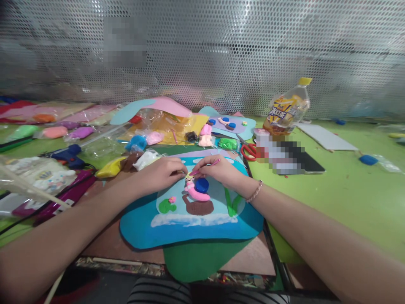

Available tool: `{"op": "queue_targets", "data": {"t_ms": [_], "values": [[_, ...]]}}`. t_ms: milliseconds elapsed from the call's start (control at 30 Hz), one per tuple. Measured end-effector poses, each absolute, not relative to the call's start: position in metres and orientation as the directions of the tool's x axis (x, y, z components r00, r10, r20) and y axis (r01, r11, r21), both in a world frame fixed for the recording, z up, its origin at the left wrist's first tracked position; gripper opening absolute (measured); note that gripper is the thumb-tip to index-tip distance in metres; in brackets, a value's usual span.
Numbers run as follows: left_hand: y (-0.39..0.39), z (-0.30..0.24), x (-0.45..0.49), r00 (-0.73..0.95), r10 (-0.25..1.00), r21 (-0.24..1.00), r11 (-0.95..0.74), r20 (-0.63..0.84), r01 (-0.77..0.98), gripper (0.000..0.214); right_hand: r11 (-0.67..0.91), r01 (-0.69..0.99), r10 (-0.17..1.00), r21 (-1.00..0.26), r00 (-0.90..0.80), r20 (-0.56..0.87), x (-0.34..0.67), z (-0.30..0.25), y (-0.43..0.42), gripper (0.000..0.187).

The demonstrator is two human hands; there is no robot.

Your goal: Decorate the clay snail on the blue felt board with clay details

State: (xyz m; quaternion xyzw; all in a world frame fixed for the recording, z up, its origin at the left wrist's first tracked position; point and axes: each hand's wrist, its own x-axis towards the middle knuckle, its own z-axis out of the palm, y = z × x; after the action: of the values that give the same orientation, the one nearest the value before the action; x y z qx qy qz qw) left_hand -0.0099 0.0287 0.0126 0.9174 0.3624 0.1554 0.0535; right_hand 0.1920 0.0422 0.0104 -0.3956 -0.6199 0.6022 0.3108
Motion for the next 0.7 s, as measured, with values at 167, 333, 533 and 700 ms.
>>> {"op": "queue_targets", "data": {"t_ms": [167, 333, 533, 700], "values": [[0.0296, 0.0123, -0.0073, 0.679, 0.686, 0.207, -0.727, 0.260, 0.655, 0.015, -0.086, 0.106, 0.873, -0.991, -0.470, -0.126, 0.1931, 0.0078, 0.0444, 0.009], [0.0298, 0.0124, -0.0067, 0.673, 0.692, 0.213, -0.721, 0.262, 0.659, 0.015, -0.110, 0.102, 0.868, -0.989, -0.476, -0.145, 0.1928, 0.0105, 0.0430, 0.009], [0.0302, 0.0131, -0.0067, 0.672, 0.695, 0.217, -0.719, 0.255, 0.660, 0.016, -0.115, 0.092, 0.856, -0.989, -0.496, -0.146, 0.1916, 0.0133, 0.0422, 0.008], [0.0302, 0.0130, -0.0061, 0.671, 0.696, 0.212, -0.717, 0.256, 0.664, 0.016, -0.112, 0.130, 0.854, -0.985, -0.494, -0.163, 0.1909, 0.0142, 0.0421, 0.008]]}}
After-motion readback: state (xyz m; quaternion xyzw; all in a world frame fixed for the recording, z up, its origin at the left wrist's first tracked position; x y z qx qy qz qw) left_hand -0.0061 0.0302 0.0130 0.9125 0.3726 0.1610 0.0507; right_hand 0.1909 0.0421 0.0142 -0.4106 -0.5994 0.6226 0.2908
